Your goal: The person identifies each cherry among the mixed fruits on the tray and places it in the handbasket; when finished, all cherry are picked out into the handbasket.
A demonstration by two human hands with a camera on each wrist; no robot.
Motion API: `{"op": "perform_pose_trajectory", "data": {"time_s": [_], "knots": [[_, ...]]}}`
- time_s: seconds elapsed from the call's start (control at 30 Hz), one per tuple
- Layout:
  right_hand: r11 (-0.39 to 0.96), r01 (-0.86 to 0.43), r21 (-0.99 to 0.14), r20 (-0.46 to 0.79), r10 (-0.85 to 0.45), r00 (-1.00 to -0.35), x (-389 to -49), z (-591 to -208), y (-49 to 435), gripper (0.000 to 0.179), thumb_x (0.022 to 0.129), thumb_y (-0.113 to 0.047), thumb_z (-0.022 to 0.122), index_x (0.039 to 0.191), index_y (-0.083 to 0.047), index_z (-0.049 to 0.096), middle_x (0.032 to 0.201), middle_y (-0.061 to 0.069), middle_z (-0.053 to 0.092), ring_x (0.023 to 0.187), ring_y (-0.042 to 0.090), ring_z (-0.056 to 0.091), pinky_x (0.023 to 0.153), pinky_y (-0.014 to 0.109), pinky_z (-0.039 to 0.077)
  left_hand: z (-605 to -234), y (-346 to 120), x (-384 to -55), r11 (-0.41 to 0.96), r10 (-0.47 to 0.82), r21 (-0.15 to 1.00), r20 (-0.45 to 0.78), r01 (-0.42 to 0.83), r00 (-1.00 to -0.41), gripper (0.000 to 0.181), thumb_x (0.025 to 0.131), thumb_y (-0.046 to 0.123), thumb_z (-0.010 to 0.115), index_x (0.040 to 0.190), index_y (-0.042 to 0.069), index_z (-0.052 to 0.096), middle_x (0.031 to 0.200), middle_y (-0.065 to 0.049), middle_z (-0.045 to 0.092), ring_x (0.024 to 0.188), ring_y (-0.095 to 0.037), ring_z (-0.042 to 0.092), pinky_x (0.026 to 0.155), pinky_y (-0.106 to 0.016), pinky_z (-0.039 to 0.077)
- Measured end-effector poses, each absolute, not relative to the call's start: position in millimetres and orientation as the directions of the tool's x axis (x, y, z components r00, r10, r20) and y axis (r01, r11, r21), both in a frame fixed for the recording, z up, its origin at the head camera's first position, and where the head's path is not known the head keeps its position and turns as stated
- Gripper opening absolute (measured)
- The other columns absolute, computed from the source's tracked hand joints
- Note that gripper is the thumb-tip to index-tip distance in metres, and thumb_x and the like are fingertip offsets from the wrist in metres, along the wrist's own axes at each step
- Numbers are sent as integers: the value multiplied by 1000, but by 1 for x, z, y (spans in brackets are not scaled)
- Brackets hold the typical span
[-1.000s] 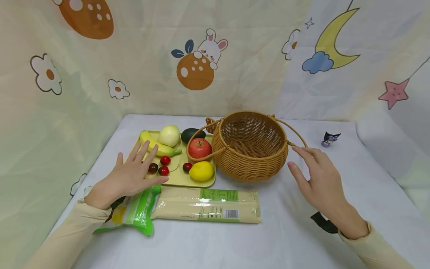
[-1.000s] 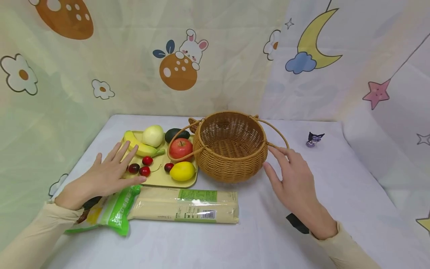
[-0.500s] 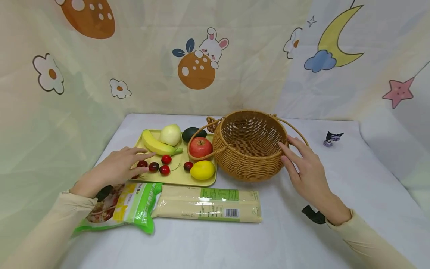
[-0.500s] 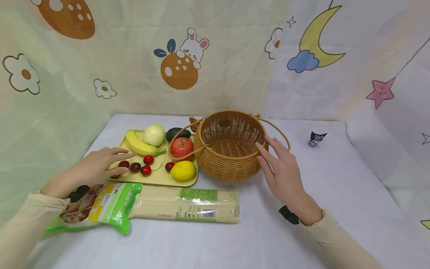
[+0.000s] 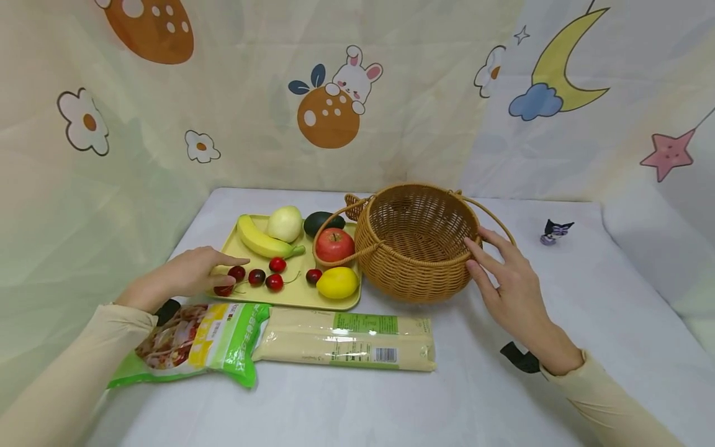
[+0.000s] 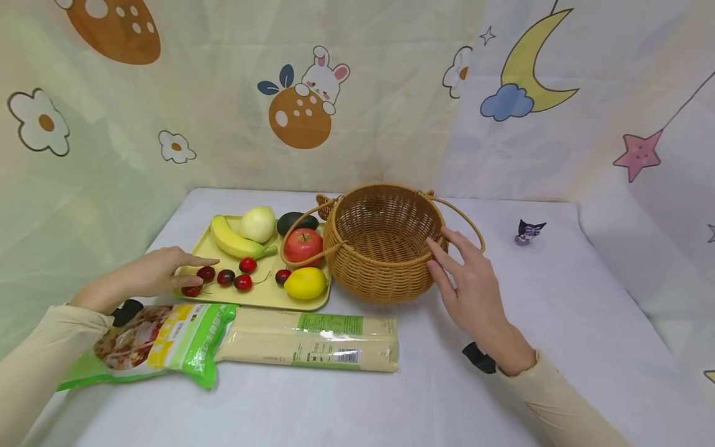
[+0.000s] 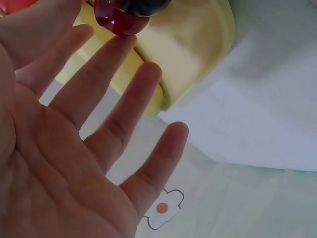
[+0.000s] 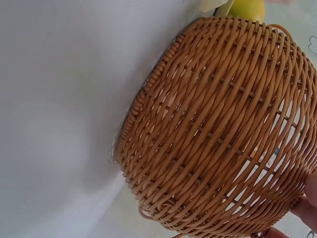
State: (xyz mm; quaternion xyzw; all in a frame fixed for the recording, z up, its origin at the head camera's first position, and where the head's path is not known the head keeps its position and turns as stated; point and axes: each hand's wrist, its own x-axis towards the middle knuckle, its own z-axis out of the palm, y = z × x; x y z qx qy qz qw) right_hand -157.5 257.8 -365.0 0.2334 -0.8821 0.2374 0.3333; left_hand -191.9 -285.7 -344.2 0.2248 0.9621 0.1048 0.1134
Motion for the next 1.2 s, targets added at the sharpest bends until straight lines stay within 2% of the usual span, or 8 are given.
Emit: {"op": "perform_pose_trajectory", "data": {"time_s": [0.07,0.13,0.2,0.27,0.43,0.6,0.83,1.2], "knots": [[778,-572,-261,700,-256,-667,-158,-365,257,49,91,-5,74,139,-11,66,151,19,54,136,44,52,96,65,45,-345,-287,-194,882,449,246,-180,402,-875,45,96,20,72,139,9,65,83,-7,68,66,-13,46,64,-30,40],[777,-572,-261,699,-256,-667,-158,-366,257,48,91,-6,74,139,-11,66,151,19,54,136,44,52,96,66,45,-346,-287,-196,880,456,235,-179,412,-872,43,95,21,73,136,8,68,102,-14,76,73,-14,53,68,-32,45],[778,-571,-262,696,-257,-670,-157,-366,258,48,92,-7,73,139,-11,66,152,19,54,136,44,52,96,66,45,-344,-287,-197,879,461,227,-183,419,-868,41,95,21,73,133,7,70,118,-18,75,80,-16,57,71,-34,47],[780,-569,-261,695,-257,-671,-157,-366,258,47,92,-7,73,139,-11,66,152,19,53,136,43,51,96,65,45,-344,-285,-199,882,458,228,-199,413,-867,40,95,22,73,132,7,70,118,-18,75,80,-16,56,71,-34,47],[778,-570,-265,691,-259,-675,-155,-365,259,47,93,-9,73,139,-11,66,152,18,54,137,43,51,96,65,45,-346,-282,-203,897,419,256,-235,360,-877,38,95,19,72,131,7,70,108,-13,77,67,-15,47,63,-28,40],[781,-566,-265,681,-264,-683,-155,-364,258,47,93,-10,73,139,-12,65,152,18,53,137,42,51,98,65,44,-349,-282,-207,901,404,269,-243,339,-882,35,94,15,73,128,7,72,108,-12,78,68,-15,51,61,-28,42],[779,-570,-261,679,-271,-682,-156,-362,259,46,94,-12,72,140,-12,65,153,18,53,137,43,50,97,65,44,-348,-282,-210,907,383,284,-251,310,-889,35,93,14,74,127,7,73,100,-11,79,64,-16,49,58,-29,41],[783,-566,-258,673,-275,-687,-157,-364,259,46,94,-12,72,139,-12,66,152,19,53,137,43,51,98,65,44,-346,-281,-210,903,401,261,-236,340,-885,33,92,15,76,124,9,75,107,-12,79,70,-17,52,61,-29,41]]}}
